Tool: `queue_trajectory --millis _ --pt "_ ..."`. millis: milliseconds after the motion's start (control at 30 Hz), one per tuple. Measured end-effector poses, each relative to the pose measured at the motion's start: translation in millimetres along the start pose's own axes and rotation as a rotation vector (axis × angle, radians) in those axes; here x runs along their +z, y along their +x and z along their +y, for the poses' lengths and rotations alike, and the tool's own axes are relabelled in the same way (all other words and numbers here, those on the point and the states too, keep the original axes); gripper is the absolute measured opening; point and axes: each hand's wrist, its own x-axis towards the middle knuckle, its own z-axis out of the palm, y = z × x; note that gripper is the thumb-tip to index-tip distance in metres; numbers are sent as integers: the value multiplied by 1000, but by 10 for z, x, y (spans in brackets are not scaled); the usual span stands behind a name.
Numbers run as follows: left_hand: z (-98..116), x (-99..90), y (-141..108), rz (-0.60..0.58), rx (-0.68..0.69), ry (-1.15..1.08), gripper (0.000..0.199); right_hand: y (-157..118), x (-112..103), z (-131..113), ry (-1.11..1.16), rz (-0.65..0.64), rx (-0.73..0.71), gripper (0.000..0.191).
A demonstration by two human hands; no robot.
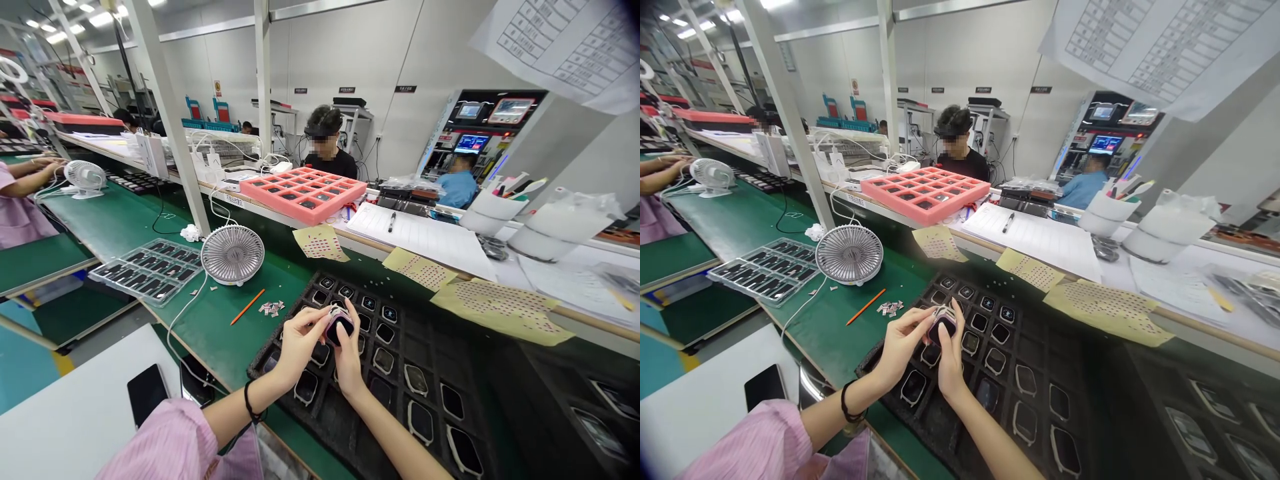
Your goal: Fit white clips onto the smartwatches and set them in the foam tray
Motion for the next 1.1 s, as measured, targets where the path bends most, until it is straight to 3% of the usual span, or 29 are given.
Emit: queue_trajectory --millis 167,367,567,667,733,800,867,1100 --pt "-104 18 -2 -40 76 -14 22 1 -1 -6 -130 65 -127 55" --pt "-158 -42 -78 -181 81 42 25 -8 -18 7 -278 109 -249 55" --pt "-239 -97 -42 -232 101 165 29 43 -36 53 -318 119 -224 56" --pt "-277 -142 108 -402 174 368 41 205 -165 16 -395 142 -208 63" --pt "-291 -140 229 -534 265 569 59 329 -310 -27 -484 134 -193 68" --pt "-309 -75 344 -601 370 735 78 419 -474 -59 -578 92 -175 73" --pt "-347 64 435 -636 472 843 82 453 -626 -65 -654 51 -165 75" --pt "-674 629 572 -782 544 1043 61 363 -938 26 -746 136 -91 77"
